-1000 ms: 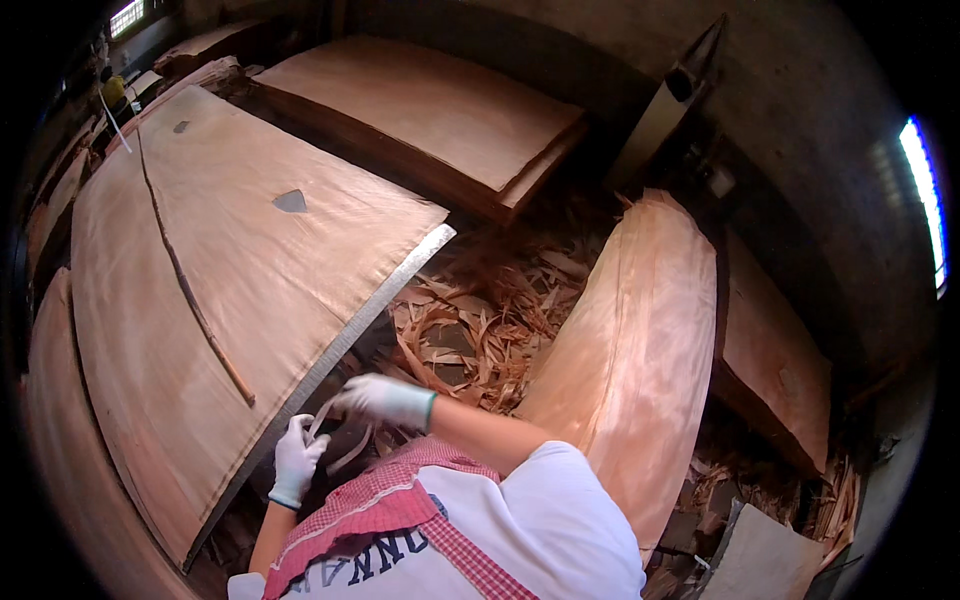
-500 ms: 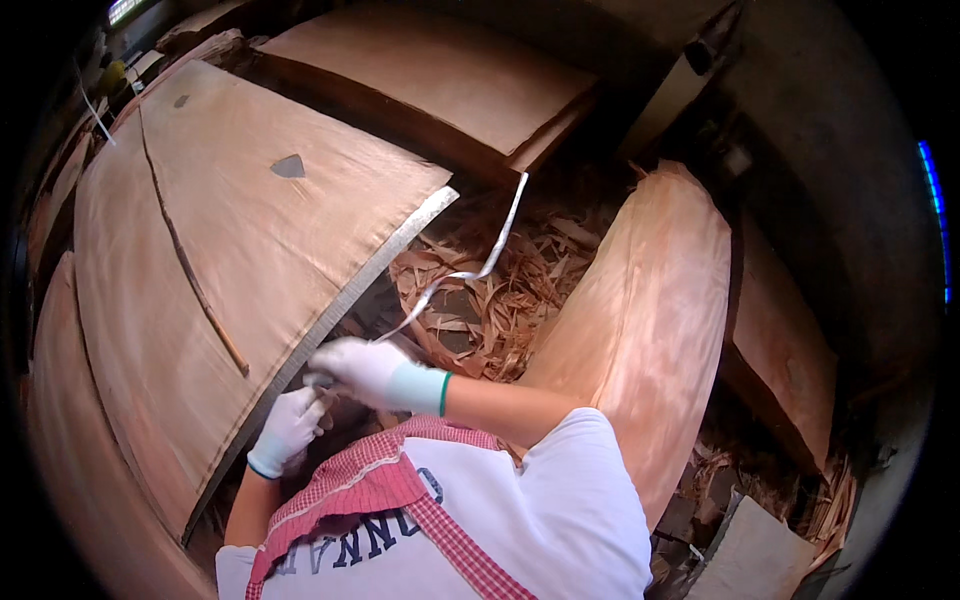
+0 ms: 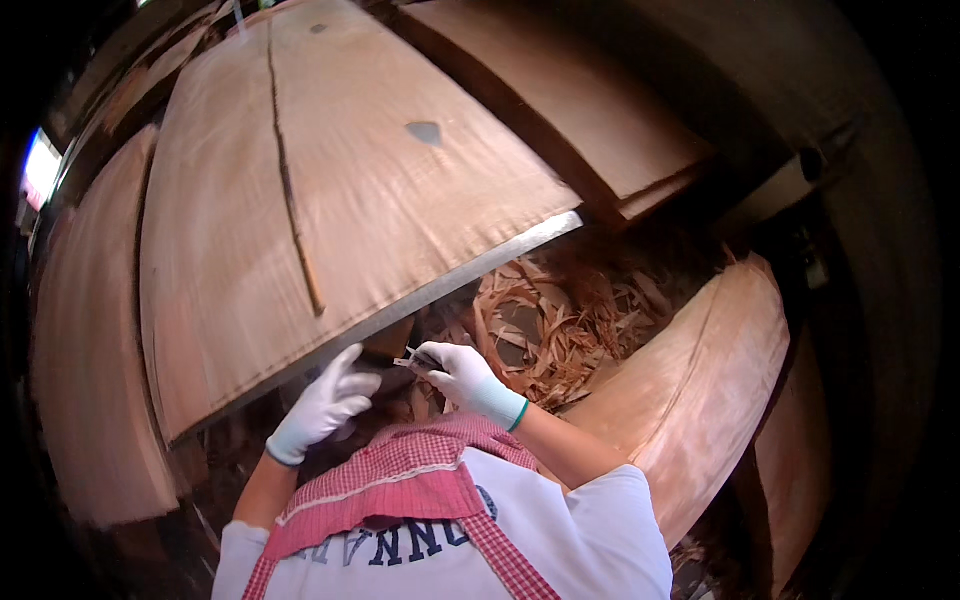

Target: The person patches holes in large wood sheets by using a knife to trim wood fragments, applying glue to small wood patches, and pressing them onto the damaged areas. The person also moves sheets between stacks and uses a long wooden pole to adjust sheets in the background.

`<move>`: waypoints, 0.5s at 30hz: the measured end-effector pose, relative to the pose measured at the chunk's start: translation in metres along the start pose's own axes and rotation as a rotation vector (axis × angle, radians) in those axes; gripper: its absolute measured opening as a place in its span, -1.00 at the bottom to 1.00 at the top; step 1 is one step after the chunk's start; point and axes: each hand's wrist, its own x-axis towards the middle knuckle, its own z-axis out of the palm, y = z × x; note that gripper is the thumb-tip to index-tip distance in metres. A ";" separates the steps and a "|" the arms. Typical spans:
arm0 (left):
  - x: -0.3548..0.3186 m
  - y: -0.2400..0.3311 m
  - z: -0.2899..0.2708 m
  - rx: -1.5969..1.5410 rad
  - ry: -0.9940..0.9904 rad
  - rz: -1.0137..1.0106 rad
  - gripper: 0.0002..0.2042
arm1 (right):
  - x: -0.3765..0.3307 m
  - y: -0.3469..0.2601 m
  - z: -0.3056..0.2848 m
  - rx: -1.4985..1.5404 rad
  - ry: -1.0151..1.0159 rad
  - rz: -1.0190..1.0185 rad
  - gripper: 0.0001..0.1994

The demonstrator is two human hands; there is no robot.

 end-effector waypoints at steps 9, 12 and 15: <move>0.048 -0.028 -0.005 -0.116 0.132 -0.094 -0.88 | 0.026 0.013 0.032 0.369 -0.133 0.113 -0.84; 0.059 -0.047 -0.014 -0.173 0.205 -0.225 -0.88 | 0.018 0.041 0.006 0.284 -0.148 0.270 -0.85; 0.068 -0.087 -0.024 -0.244 0.273 -0.319 -0.89 | 0.013 0.085 -0.033 -0.276 -0.038 0.376 -0.81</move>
